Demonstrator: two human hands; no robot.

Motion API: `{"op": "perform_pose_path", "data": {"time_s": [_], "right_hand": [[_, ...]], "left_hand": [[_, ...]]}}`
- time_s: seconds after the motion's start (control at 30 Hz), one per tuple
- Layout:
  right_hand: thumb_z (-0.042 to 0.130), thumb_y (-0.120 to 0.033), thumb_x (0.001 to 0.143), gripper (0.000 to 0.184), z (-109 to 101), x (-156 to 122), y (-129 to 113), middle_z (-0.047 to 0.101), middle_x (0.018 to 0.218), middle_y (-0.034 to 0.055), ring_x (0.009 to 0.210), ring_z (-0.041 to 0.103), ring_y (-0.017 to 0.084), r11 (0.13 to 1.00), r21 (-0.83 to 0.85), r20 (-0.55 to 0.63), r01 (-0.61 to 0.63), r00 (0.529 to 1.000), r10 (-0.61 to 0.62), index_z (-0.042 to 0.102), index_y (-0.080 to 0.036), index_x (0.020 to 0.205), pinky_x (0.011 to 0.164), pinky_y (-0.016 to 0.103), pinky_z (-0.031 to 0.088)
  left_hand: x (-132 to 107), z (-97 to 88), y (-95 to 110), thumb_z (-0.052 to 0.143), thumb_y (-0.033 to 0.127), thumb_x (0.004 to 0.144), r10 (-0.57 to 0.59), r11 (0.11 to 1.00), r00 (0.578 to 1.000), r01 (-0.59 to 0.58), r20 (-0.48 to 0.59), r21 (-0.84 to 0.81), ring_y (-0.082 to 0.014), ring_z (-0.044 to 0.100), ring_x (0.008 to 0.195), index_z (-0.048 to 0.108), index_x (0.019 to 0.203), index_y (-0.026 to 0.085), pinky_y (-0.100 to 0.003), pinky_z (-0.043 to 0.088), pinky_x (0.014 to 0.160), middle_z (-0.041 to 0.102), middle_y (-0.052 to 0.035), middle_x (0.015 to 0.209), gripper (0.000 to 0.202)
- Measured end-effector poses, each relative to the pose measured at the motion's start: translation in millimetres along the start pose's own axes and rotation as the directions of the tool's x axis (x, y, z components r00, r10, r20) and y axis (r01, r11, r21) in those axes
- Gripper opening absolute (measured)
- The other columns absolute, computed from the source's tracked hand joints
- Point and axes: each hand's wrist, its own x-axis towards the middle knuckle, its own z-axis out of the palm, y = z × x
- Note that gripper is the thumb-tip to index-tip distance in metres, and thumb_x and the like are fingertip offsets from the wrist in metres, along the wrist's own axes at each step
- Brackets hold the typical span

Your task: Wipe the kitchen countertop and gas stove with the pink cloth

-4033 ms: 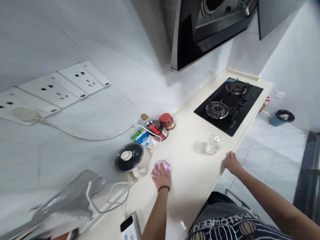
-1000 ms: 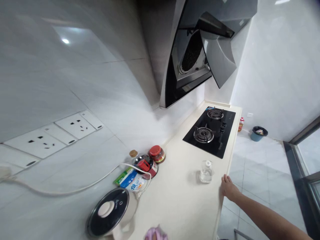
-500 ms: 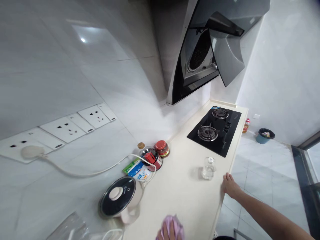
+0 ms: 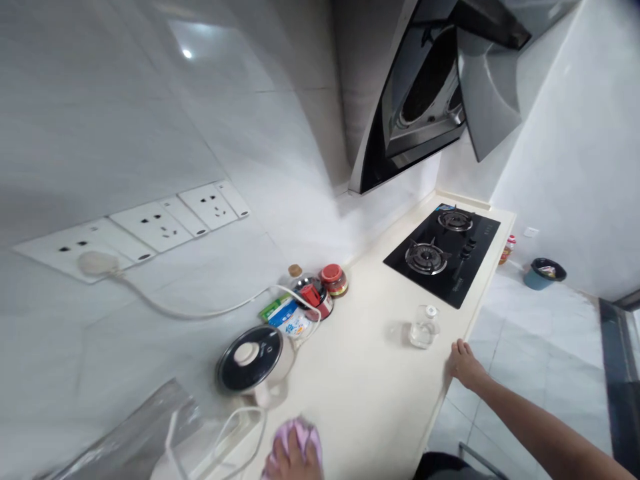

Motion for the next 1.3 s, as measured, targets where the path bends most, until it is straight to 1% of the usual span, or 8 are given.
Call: {"op": "perform_pose_path", "data": {"time_s": [0.13, 0.23, 0.53, 0.67, 0.77, 1.0, 1.13, 1.3], "right_hand": [[0.062, -0.024, 0.083, 0.073, -1, -4, 15, 0.049, 0.159, 0.0295, 0.147, 0.043, 0.046, 0.997, -0.065, -0.067, 0.034, 0.997, -0.038, 0.051, -0.007, 0.154, 0.121, 0.058, 0.036], [0.060, -0.027, 0.087, 0.068, 3, -3, 31, 0.051, 0.153, 0.0288, 0.141, 0.047, 0.044, 0.994, -0.062, -0.094, 0.090, 0.991, -0.096, 0.049, -0.006, 0.151, 0.118, 0.055, 0.040], [0.052, -0.042, 0.088, 0.072, 11, 1, 56, 0.051, 0.142, 0.0300, 0.131, 0.047, 0.049, 0.970, -0.027, -0.209, 0.243, 0.947, -0.243, 0.039, -0.005, 0.148, 0.110, 0.066, 0.041], [0.047, -0.044, 0.091, 0.071, 6, -3, 51, 0.050, 0.141, 0.0336, 0.133, 0.044, 0.049, 0.972, -0.034, -0.185, 0.231, 0.955, -0.233, 0.040, 0.000, 0.145, 0.111, 0.064, 0.040], [0.047, -0.047, 0.092, 0.070, 5, -5, 52, 0.048, 0.142, 0.0339, 0.133, 0.044, 0.049, 0.974, -0.033, -0.178, 0.223, 0.958, -0.225, 0.042, 0.000, 0.144, 0.112, 0.062, 0.040], [0.049, -0.048, 0.089, 0.069, 10, -3, 58, 0.050, 0.139, 0.0303, 0.131, 0.046, 0.048, 0.970, -0.025, -0.199, 0.242, 0.950, -0.242, 0.043, -0.005, 0.144, 0.110, 0.062, 0.041], [0.049, -0.050, 0.090, 0.071, 10, -2, 60, 0.049, 0.139, 0.0324, 0.130, 0.047, 0.048, 0.973, -0.056, -0.193, 0.224, 0.954, -0.231, 0.045, -0.002, 0.142, 0.111, 0.060, 0.042], [0.051, -0.050, 0.088, 0.072, 10, -1, 62, 0.051, 0.138, 0.0302, 0.131, 0.048, 0.047, 0.971, -0.065, -0.194, 0.232, 0.951, -0.240, 0.044, -0.004, 0.144, 0.111, 0.059, 0.044]], "left_hand": [[24, -11.9, 23, 0.041, 0.042, 0.101, -0.066, 0.991, 0.980, 0.043, 0.190, 0.123, -0.0431, 0.041, 0.154, 0.057, 0.154, 0.020, -0.068, 0.040, 0.119, 0.046, -0.0185, 0.167, 0.060], [7, -22.9, 30, 0.042, 0.039, 0.103, -0.103, 0.987, 0.953, 0.063, 0.284, 0.149, -0.0424, 0.034, 0.158, 0.052, 0.158, 0.018, -0.066, 0.033, 0.125, 0.039, -0.0183, 0.171, 0.060], [-178, -65.6, -49, 0.041, 0.039, 0.104, -0.249, 0.964, 0.916, 0.203, 0.314, 0.173, -0.0391, 0.027, 0.162, 0.041, 0.165, 0.022, -0.063, 0.026, 0.130, 0.030, -0.0150, 0.176, 0.063], [-213, -71.5, -72, 0.040, 0.039, 0.102, -0.279, 0.956, 0.907, 0.231, 0.315, 0.181, -0.0404, 0.027, 0.162, 0.045, 0.163, 0.019, -0.063, 0.027, 0.130, 0.036, -0.0175, 0.173, 0.064], [-193, -65.3, -59, 0.039, 0.037, 0.102, -0.238, 0.969, 0.912, 0.198, 0.333, 0.149, -0.0402, 0.023, 0.164, 0.045, 0.163, 0.016, -0.064, 0.027, 0.130, 0.036, -0.0183, 0.173, 0.064], [-80, -40.1, -10, 0.041, 0.035, 0.103, -0.094, 0.994, 0.929, 0.068, 0.357, 0.086, -0.0376, 0.018, 0.165, 0.040, 0.165, 0.017, -0.062, 0.023, 0.132, 0.029, -0.0145, 0.176, 0.065], [-57, -40.0, -28, 0.043, 0.034, 0.103, -0.031, 0.996, 0.934, 0.000, 0.356, 0.086, -0.0362, 0.020, 0.164, 0.043, 0.163, 0.016, -0.057, 0.023, 0.134, 0.032, -0.0133, 0.176, 0.063], [-69, -51.1, -70, 0.041, 0.035, 0.103, -0.006, 0.995, 0.939, -0.031, 0.344, 0.100, -0.0351, 0.023, 0.164, 0.044, 0.163, 0.014, -0.055, 0.023, 0.134, 0.032, -0.0140, 0.175, 0.063]]}}
